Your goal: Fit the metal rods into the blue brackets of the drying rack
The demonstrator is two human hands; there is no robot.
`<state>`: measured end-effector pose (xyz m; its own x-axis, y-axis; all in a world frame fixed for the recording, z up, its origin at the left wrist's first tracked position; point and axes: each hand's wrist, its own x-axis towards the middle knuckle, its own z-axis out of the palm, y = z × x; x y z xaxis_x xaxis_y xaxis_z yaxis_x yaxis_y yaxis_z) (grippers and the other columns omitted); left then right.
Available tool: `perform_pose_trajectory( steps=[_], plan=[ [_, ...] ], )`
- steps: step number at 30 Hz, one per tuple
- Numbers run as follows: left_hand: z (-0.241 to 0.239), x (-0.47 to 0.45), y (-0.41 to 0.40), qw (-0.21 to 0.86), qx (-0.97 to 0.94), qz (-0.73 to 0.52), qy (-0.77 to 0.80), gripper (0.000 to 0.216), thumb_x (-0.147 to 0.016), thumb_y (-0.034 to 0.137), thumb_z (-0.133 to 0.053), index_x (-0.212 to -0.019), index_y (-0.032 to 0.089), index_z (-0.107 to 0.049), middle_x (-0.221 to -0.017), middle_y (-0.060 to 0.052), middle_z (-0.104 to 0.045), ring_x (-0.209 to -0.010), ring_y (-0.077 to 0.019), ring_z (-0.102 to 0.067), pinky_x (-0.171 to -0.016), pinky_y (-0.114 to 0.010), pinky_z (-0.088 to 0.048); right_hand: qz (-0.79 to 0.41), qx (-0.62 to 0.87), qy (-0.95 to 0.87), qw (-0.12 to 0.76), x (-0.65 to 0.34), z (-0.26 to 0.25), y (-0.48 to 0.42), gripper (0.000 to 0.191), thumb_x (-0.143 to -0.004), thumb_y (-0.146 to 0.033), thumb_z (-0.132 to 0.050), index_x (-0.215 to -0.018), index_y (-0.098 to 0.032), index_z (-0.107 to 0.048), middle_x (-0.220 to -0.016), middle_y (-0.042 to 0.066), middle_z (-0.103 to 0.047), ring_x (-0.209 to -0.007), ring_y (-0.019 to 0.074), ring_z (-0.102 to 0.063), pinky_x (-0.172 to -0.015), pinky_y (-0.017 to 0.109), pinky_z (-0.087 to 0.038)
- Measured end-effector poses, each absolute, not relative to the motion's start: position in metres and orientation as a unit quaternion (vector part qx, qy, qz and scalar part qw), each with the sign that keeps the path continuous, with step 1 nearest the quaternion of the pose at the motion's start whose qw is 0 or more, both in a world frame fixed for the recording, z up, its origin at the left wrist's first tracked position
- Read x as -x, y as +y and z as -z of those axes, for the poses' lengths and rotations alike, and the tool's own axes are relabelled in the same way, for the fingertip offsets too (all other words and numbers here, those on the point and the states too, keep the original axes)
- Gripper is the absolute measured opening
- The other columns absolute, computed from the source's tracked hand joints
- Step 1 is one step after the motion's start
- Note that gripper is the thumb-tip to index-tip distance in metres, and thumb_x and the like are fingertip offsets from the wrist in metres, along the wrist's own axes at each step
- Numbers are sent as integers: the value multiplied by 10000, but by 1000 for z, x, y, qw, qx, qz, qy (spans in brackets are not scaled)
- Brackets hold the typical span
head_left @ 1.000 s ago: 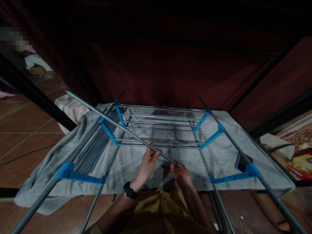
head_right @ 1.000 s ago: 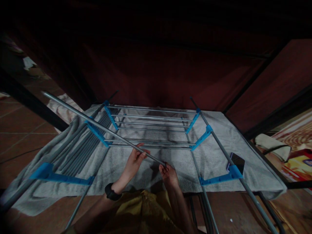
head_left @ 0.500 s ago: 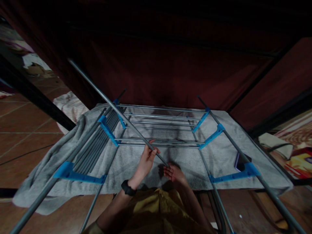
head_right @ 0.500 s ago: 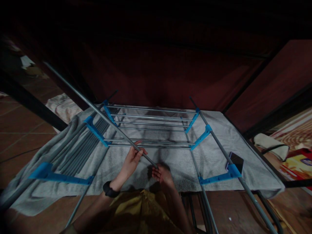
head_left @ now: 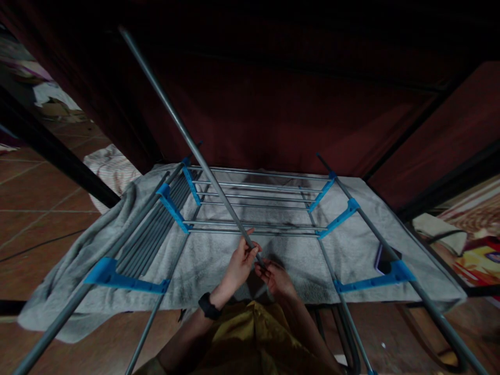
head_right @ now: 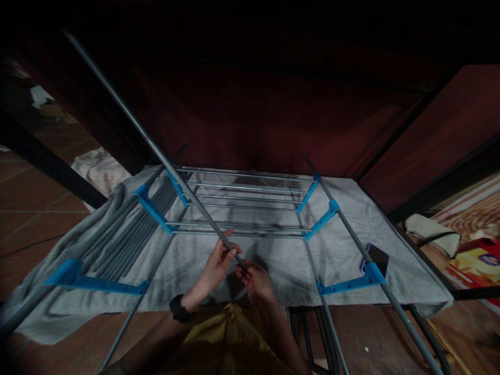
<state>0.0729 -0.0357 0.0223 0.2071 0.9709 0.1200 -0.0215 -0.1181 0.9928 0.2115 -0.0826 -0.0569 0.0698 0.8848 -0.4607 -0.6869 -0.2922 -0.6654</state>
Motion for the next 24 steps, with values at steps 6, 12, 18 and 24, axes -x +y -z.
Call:
perform_pose_trajectory(
  steps=[6,12,18,24],
  plan=[
    [-21,-72,-37,516,-582,-468,419,437,-991,394,-575,-1399,256,-502,-916,2,-640,-888,-181,-671,-873,-347,-538,-686,463,-116,550,-210,55,-84,225,-708,-332,-839,-880,-227,-739,-875,55,-794,-781,200,-736,-776,339,-619],
    [-23,-58,-28,492,-579,-484,434,355,-984,375,-568,-1325,277,-550,-864,20,-585,-828,-171,-630,-835,-328,-520,-663,493,-139,546,-222,51,-83,324,-671,-378,-862,-919,-200,-756,-967,102,-807,-860,219,-748,-785,337,-595],
    [-14,-41,-20,457,-587,-494,449,396,-965,390,-570,-1334,249,-592,-808,22,-569,-769,-169,-564,-774,-313,-482,-635,500,-118,577,-242,46,-76,360,-607,-336,-906,-897,-197,-744,-938,107,-806,-818,214,-748,-781,336,-592],
    [-8,-20,-12,419,-597,-501,466,376,-922,412,-608,-1237,217,-676,-777,5,-614,-763,-186,-593,-766,-330,-506,-603,510,-111,603,-258,39,-70,308,-641,-312,-869,-898,-215,-731,-940,93,-795,-827,200,-730,-783,325,-590]
  ],
)
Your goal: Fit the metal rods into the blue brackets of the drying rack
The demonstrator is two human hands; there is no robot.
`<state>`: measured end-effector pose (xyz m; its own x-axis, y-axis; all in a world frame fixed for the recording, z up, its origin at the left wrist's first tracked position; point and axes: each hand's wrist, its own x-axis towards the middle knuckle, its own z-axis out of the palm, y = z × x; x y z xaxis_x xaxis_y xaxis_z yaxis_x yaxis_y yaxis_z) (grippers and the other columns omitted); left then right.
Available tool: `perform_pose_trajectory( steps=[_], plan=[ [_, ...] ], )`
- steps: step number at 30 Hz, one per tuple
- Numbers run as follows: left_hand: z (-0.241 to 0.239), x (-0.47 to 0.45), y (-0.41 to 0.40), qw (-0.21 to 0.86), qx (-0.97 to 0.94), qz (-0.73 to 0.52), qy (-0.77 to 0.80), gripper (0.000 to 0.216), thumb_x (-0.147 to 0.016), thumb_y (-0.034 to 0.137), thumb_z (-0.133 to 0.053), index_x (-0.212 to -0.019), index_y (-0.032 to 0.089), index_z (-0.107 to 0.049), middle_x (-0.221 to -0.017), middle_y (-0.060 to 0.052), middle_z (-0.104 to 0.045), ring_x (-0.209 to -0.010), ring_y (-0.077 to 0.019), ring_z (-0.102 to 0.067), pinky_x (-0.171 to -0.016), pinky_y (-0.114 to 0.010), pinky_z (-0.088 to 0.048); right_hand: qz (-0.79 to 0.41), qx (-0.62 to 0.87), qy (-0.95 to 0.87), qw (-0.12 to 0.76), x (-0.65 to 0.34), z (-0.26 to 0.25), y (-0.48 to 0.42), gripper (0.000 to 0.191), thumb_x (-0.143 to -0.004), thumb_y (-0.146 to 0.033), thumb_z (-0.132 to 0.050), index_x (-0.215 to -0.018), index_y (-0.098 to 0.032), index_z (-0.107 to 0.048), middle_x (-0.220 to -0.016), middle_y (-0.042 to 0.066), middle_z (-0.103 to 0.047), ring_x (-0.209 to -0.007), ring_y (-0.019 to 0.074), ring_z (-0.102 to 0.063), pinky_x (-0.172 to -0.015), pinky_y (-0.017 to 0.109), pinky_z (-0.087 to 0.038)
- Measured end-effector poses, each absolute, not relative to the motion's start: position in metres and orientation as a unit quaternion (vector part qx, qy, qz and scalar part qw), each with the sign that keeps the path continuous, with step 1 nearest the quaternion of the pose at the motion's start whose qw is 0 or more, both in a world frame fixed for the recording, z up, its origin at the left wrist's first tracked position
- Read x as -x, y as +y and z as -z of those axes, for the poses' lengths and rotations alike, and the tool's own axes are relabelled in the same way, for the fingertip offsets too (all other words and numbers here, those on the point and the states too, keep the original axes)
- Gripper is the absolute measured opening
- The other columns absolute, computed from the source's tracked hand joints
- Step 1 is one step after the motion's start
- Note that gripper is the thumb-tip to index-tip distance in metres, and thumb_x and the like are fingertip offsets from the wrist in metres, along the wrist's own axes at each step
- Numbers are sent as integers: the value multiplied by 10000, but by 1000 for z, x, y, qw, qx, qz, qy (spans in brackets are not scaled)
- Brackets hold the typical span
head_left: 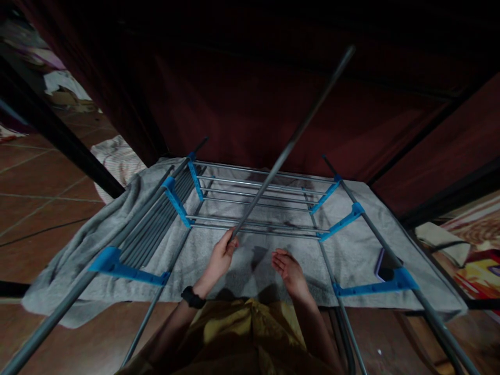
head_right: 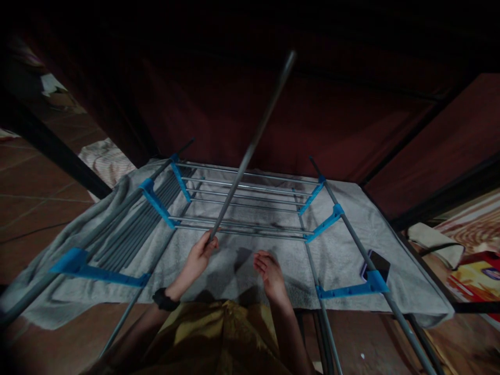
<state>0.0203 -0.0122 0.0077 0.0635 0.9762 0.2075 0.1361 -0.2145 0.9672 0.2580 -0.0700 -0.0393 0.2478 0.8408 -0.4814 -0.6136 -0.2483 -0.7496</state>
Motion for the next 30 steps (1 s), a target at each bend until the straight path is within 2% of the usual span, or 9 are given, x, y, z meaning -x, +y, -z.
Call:
perform_pose_trajectory(
  steps=[5,11,16,24,30],
  plan=[
    [-1,-3,-10,364,-618,-488,497,306,-933,381,-578,-1139,206,-720,-830,-38,-690,-815,-216,-657,-824,-366,-557,-592,505,-116,618,-267,30,-67,349,-627,-306,-878,-924,-197,-730,-957,108,-789,-843,202,-728,-800,318,-589],
    [4,15,-4,281,-671,-473,497,298,-933,343,-555,-1116,237,-766,-1063,-100,-777,-1040,-272,-703,-979,-432,-544,-576,504,-127,630,-277,23,-65,336,-644,-319,-883,-924,-217,-729,-964,84,-796,-852,199,-723,-817,323,-587],
    [13,36,1,212,-708,-420,526,315,-940,327,-513,-1092,236,-773,-965,-71,-788,-933,-256,-713,-931,-421,-534,-569,505,-123,637,-279,22,-61,326,-640,-300,-884,-912,-222,-721,-950,78,-797,-832,193,-718,-795,314,-587],
    [25,56,0,127,-761,-337,540,367,-921,241,-435,-1072,255,-769,-1009,-69,-800,-995,-279,-710,-901,-420,-497,-562,487,-127,657,-275,17,-61,314,-668,-317,-874,-919,-220,-710,-924,55,-789,-807,173,-715,-786,296,-576],
    [38,62,1,98,-811,-263,514,471,-833,149,-422,-1127,259,-774,-1001,-71,-788,-993,-294,-702,-873,-410,-473,-527,469,-109,700,-288,12,-59,315,-618,-244,-856,-891,-230,-700,-907,3,-772,-846,162,-719,-798,278,-578]
  ],
)
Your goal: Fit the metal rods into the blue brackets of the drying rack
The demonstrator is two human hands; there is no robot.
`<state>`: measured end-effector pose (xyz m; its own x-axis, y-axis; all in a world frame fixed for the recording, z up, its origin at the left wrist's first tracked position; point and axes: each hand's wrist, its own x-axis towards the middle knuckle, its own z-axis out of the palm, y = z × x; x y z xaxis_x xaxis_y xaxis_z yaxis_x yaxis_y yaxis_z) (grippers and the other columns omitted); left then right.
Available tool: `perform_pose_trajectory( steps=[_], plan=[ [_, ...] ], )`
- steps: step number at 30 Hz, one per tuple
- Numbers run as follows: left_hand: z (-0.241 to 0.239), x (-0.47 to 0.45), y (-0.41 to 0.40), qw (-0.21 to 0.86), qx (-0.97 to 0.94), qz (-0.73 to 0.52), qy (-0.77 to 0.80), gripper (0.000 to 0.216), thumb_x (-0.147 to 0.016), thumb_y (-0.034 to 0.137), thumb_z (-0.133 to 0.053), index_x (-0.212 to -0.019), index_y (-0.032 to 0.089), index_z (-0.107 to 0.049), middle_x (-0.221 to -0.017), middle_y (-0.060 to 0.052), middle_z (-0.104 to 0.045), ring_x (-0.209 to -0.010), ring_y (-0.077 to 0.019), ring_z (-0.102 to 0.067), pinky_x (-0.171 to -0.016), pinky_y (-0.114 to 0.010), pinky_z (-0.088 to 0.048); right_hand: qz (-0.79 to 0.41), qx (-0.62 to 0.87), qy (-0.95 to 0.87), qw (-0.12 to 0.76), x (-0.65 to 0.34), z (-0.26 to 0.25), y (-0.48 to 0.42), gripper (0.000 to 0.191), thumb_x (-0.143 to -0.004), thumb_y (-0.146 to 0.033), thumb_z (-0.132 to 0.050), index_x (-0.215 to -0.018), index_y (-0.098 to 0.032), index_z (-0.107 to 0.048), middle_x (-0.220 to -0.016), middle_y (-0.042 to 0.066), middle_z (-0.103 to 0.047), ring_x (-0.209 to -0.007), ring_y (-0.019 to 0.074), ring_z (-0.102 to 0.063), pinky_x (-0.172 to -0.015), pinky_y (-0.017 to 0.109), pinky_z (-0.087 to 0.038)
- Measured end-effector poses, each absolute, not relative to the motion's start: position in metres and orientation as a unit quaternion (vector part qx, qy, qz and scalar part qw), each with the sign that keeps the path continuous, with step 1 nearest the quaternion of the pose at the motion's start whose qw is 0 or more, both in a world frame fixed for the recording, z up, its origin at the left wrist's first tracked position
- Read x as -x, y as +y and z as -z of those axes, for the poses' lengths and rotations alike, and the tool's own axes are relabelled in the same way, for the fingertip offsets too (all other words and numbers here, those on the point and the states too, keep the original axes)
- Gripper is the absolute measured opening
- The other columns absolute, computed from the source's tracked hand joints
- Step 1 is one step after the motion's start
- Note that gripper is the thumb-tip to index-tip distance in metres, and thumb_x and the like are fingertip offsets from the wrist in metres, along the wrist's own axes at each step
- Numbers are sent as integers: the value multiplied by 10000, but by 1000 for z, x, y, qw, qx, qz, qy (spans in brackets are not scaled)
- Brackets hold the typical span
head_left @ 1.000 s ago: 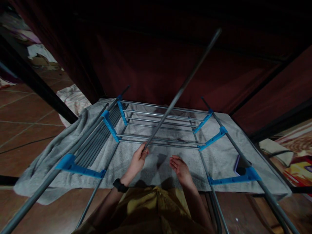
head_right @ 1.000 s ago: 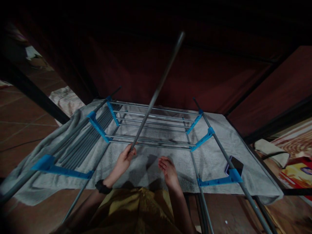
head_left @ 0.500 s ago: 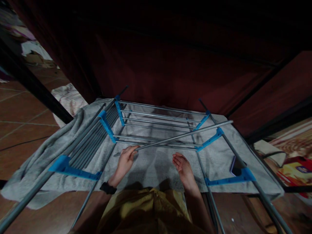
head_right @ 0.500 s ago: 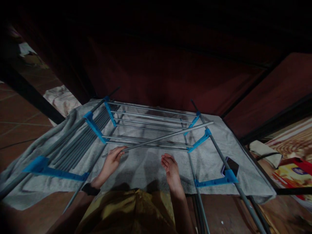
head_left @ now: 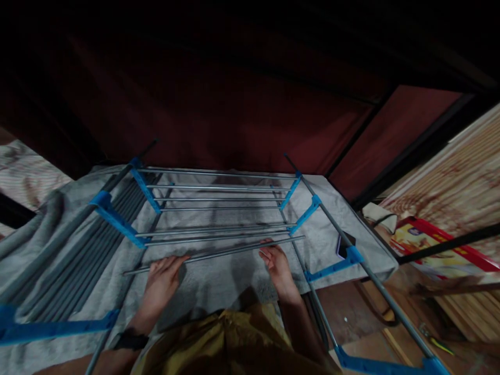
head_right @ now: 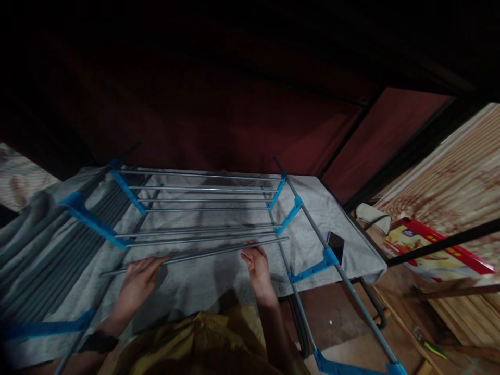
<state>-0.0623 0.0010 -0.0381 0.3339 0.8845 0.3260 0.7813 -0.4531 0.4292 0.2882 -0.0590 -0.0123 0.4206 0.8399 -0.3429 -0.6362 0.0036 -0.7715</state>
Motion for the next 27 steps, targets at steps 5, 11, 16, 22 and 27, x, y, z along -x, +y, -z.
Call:
perform_pose_trajectory(
  steps=[5,11,16,22,27],
  plan=[
    [47,68,3,95,-817,-242,514,486,-834,157,-431,-1160,265,-774,-1054,-72,-792,-1018,-295,-701,-896,-416,-483,-500,464,-93,725,-306,18,-63,277,-640,-226,-826,-888,-224,-702,-899,5,-774,-850,174,-723,-809,289,-594],
    [50,74,4,74,-825,-218,516,440,-947,247,-390,-1168,230,-770,-1112,-111,-798,-1068,-301,-702,-955,-440,-470,-453,474,-87,750,-327,32,-62,209,-702,-238,-818,-834,-260,-657,-845,-24,-771,-829,180,-744,-800,316,-639],
    [48,76,2,37,-832,-199,517,437,-985,312,-379,-1169,220,-765,-1106,-127,-795,-1064,-318,-695,-952,-450,-460,-439,479,-44,759,-340,44,-61,266,-711,-286,-855,-821,-253,-615,-800,-38,-751,-781,158,-736,-777,293,-641],
    [44,74,-1,17,-826,-197,529,430,-1003,304,-369,-1163,214,-758,-1042,-127,-782,-1019,-311,-683,-951,-449,-434,-422,504,-9,754,-348,58,-63,209,-829,-316,-771,-807,-242,-576,-773,-33,-738,-759,149,-724,-800,316,-636],
    [40,72,-4,23,-796,-208,568,369,-977,264,-423,-1115,228,-763,-1037,-129,-771,-1050,-323,-660,-1049,-496,-382,-414,514,2,751,-353,65,-66,185,-822,-299,-767,-818,-232,-594,-750,-47,-713,-752,135,-713,-840,306,-629]
  ],
)
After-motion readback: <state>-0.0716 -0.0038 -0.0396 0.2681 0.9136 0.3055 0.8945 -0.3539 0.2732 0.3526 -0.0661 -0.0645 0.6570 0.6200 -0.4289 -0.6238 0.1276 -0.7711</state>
